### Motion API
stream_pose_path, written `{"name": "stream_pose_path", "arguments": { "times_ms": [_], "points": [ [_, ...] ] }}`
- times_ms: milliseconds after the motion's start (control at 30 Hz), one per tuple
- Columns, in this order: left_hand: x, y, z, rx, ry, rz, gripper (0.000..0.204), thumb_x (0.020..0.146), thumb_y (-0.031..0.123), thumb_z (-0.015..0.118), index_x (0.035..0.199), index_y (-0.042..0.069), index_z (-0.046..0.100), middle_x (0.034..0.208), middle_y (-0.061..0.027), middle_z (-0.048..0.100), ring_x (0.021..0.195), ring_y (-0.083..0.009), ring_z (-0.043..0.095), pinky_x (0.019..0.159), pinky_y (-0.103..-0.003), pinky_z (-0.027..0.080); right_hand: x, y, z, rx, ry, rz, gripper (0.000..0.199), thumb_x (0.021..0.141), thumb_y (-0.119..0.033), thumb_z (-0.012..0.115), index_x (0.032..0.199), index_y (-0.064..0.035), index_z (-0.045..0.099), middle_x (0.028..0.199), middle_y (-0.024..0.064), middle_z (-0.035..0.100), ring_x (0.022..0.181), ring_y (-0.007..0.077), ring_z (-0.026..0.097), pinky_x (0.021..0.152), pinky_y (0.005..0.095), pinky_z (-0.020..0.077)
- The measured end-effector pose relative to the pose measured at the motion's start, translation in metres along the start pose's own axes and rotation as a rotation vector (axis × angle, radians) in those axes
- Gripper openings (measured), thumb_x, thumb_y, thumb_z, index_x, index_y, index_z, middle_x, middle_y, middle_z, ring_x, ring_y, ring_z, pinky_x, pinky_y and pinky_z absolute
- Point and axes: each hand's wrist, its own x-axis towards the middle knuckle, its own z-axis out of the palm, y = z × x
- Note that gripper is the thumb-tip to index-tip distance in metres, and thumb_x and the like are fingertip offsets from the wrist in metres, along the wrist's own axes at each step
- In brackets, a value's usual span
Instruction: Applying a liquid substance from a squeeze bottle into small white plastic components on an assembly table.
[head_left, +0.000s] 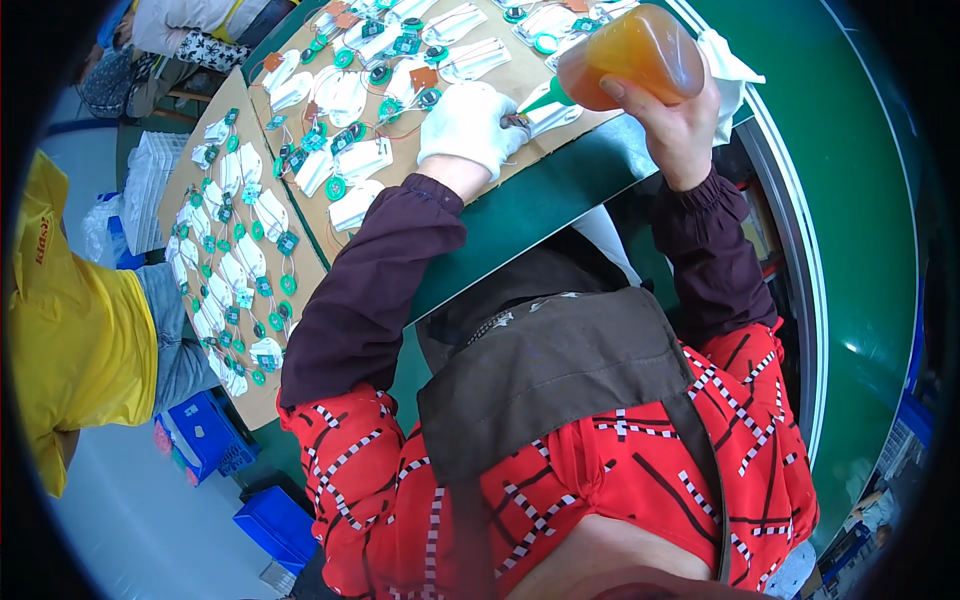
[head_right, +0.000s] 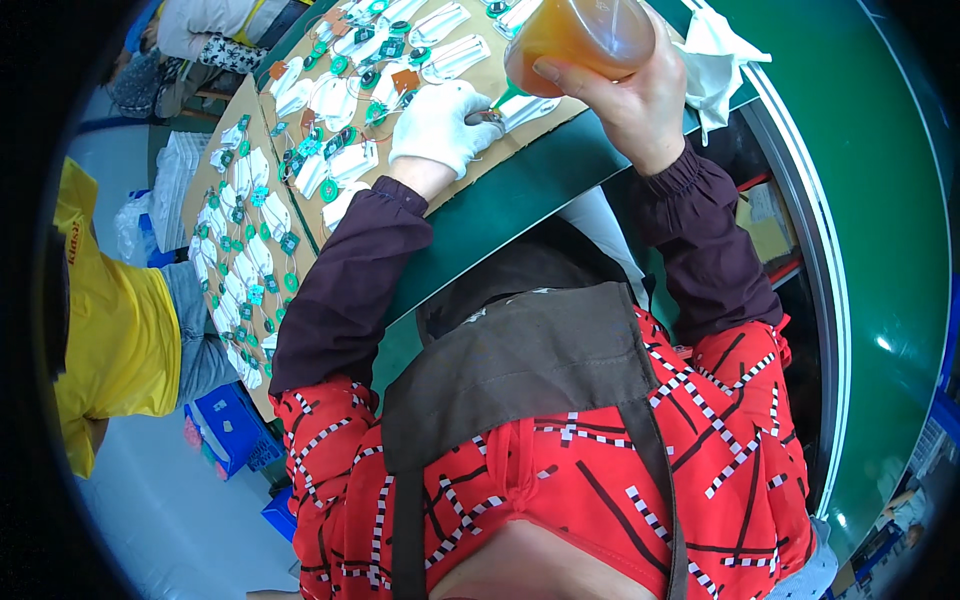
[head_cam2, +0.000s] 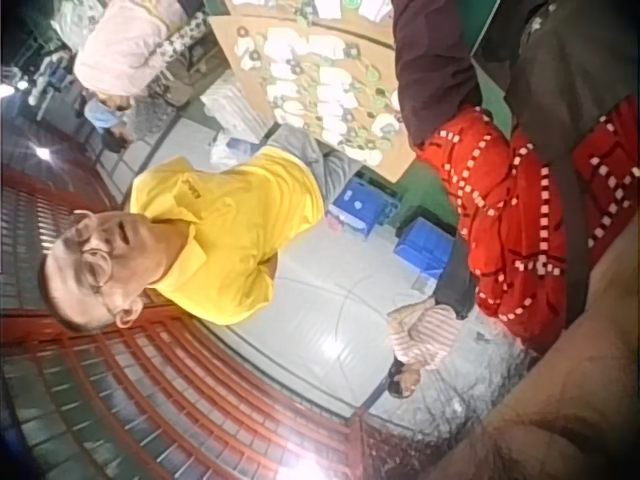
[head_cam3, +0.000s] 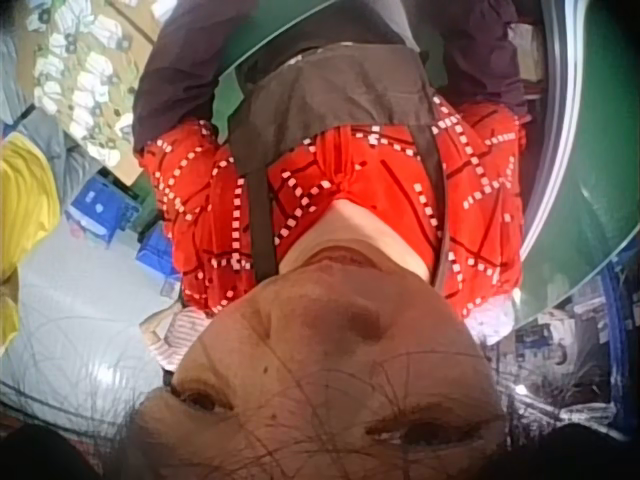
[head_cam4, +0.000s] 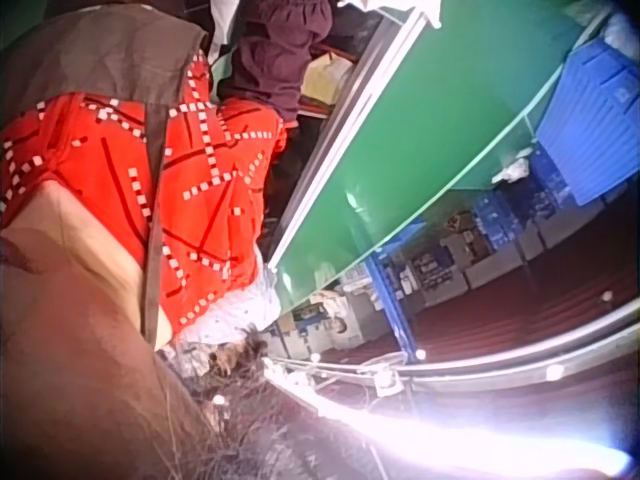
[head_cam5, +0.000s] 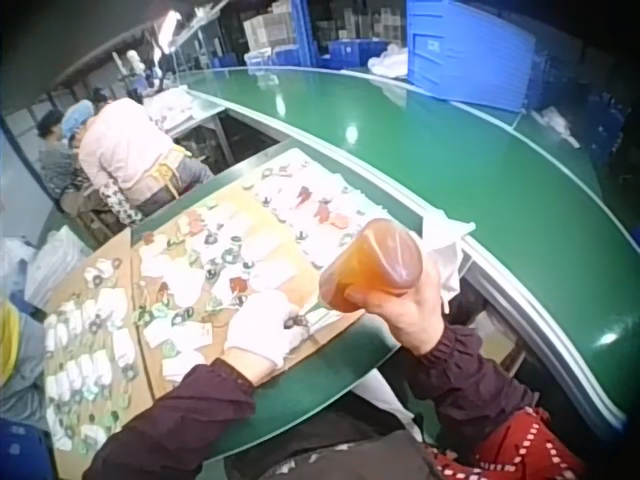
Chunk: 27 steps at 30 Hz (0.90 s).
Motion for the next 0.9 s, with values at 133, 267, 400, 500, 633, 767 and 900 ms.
{"name": "stream_pose_path", "arguments": {
  "times_ms": [133,267,400,500,633,767,900],
  "points": [
    [0.001,-0.002,0.001,-0.009,0.004,0.003,0.021,0.074,0.023,0.068,0.088,0.007,0.070,0.082,-0.0084,0.063,0.079,-0.0252,0.062,0.069,-0.034,0.049,0.001,-0.002,0.007,0.034,0.034,0.007,0.050,0.075,-0.012,0.074,0.117,-0.0001,0.048,0.102,0.0109,0.059,0.092,0.0217,0.059,0.080,0.0318,0.0492],
    [0.001,-0.003,0.001,0.003,0.006,0.001,0.021,0.074,0.024,0.068,0.087,0.008,0.069,0.080,-0.0081,0.063,0.078,-0.0250,0.062,0.069,-0.034,0.049,0.002,0.003,0.006,-0.004,0.037,0.004,0.051,0.074,-0.013,0.075,0.116,0.0000,0.049,0.102,0.0095,0.059,0.092,0.0213,0.059,0.081,0.0317,0.0488],
    [0.001,-0.007,0.006,0.018,0.050,0.024,0.023,0.071,0.027,0.070,0.083,0.007,0.069,0.079,-0.0080,0.062,0.076,-0.0256,0.061,0.069,-0.035,0.049,0.000,0.016,-0.002,0.075,0.126,0.006,0.048,0.077,-0.015,0.071,0.117,0.0001,0.049,0.102,0.0078,0.058,0.092,0.0204,0.059,0.080,0.0325,0.0492],
    [-0.001,-0.006,0.006,0.015,0.059,0.006,0.026,0.069,0.030,0.071,0.080,0.007,0.067,0.079,-0.0085,0.061,0.077,-0.0266,0.060,0.069,-0.036,0.048,-0.002,0.019,-0.015,0.364,0.274,0.088,0.043,0.085,-0.018,0.060,0.121,-0.0005,0.045,0.107,0.0083,0.056,0.097,0.0188,0.058,0.078,0.0335,0.0522],
    [0.000,-0.003,0.003,0.057,0.009,-0.026,0.026,0.068,0.032,0.072,0.078,0.008,0.070,0.084,-0.0096,0.062,0.083,-0.0252,0.061,0.073,-0.035,0.050,0.006,0.024,-0.022,0.509,0.353,0.124,0.043,0.088,-0.026,0.058,0.120,-0.0011,0.044,0.112,0.0113,0.055,0.101,0.0227,0.058,0.081,0.0394,0.0529],
    [-0.004,0.002,-0.004,0.058,0.019,-0.067,0.030,0.068,0.034,0.073,0.081,0.007,0.069,0.086,-0.0102,0.063,0.084,-0.0254,0.061,0.075,-0.035,0.050,0.044,-0.030,-0.004,0.814,0.428,0.203,0.042,0.086,-0.032,0.061,0.116,-0.0046,0.049,0.109,0.0096,0.058,0.096,0.0219,0.058,0.080,0.0361,0.0499],
    [0.003,-0.002,-0.010,-0.033,-0.025,-0.128,0.035,0.069,0.036,0.070,0.086,0.006,0.064,0.078,-0.0126,0.061,0.075,-0.0277,0.061,0.070,-0.034,0.048,0.080,-0.055,-0.015,0.878,0.534,0.031,0.039,0.086,-0.038,0.060,0.113,-0.0104,0.053,0.105,0.0062,0.060,0.090,0.0176,0.060,0.072,0.0290,0.0534]
  ]
}}
